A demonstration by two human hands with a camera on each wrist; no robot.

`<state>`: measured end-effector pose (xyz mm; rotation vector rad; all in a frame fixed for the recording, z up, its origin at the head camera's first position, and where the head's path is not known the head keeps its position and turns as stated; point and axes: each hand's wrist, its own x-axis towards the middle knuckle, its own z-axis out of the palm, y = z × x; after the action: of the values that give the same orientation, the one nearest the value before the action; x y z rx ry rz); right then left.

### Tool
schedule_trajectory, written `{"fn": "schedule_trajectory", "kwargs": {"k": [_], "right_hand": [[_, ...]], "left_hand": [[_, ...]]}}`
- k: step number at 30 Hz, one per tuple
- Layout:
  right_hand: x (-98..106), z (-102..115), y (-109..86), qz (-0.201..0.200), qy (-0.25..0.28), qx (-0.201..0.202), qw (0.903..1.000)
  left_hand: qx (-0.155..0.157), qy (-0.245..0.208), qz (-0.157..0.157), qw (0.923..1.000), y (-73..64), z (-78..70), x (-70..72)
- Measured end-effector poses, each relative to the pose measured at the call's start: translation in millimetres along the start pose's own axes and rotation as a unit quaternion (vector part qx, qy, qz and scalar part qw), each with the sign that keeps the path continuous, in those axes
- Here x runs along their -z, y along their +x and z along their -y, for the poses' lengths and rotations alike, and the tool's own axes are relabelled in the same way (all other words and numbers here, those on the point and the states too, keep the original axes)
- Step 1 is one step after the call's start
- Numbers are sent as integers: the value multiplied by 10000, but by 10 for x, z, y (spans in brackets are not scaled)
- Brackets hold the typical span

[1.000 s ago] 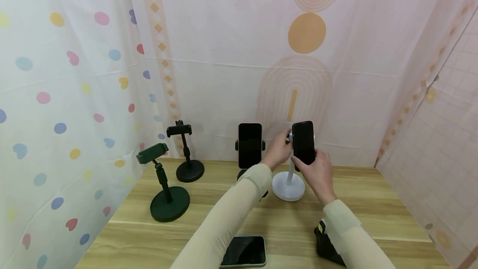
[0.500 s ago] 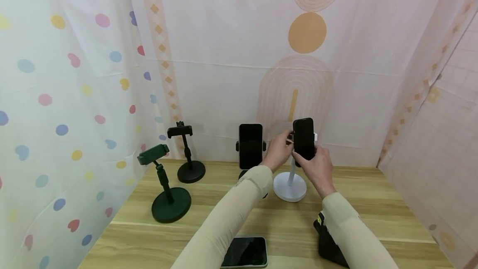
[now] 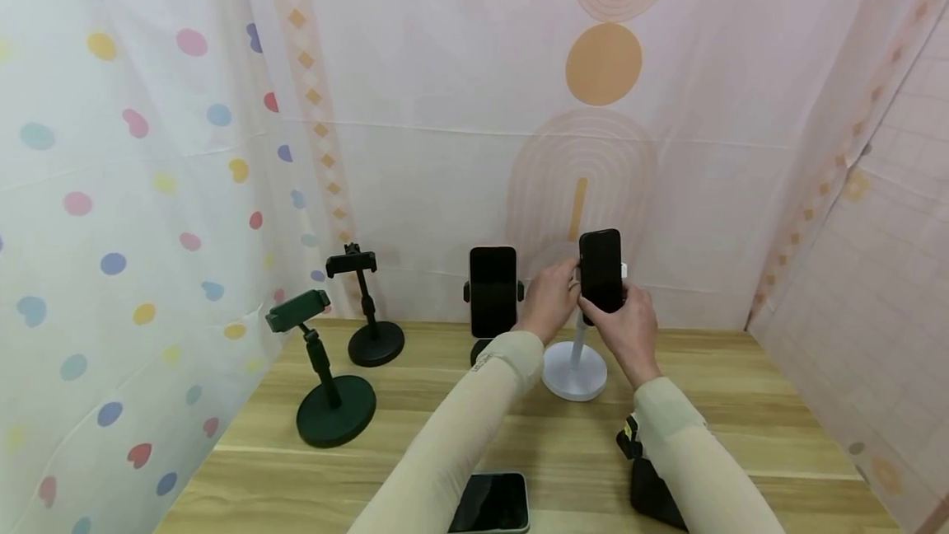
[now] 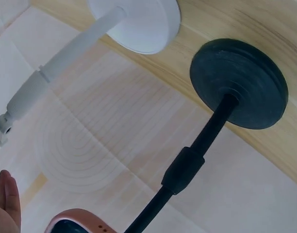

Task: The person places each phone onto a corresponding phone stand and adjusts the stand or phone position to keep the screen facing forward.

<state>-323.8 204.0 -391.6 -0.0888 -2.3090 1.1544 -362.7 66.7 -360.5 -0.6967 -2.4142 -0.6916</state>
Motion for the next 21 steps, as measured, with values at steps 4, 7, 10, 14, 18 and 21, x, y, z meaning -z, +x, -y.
{"fn": "schedule_trajectory", "kwargs": {"k": [4, 7, 10, 14, 18, 21], "right_hand": [[-31, -7, 11, -51, -17, 33, 10000], [-42, -7, 16, -40, -23, 38, 10000], [-48, 5, 15, -39, -2, -4, 10000], [-62, 17, 10, -159, 25, -103, 9998], [-74, 18, 7, -343, 43, -131, 9993], [-77, 18, 14, -473, 65, -78, 9988]], "left_hand": [[-179, 170, -190, 9995, 3, 50, -39], [-310, 282, -340, 9985, 2, 82, -60], [-435, 435, -487, 9969, -1, 101, -68], [-600, 629, -639, 9942, -17, 94, -75], [-761, 890, -748, 9903, -37, 79, -93], [-867, 1218, -860, 9850, -41, 83, -120]]}}
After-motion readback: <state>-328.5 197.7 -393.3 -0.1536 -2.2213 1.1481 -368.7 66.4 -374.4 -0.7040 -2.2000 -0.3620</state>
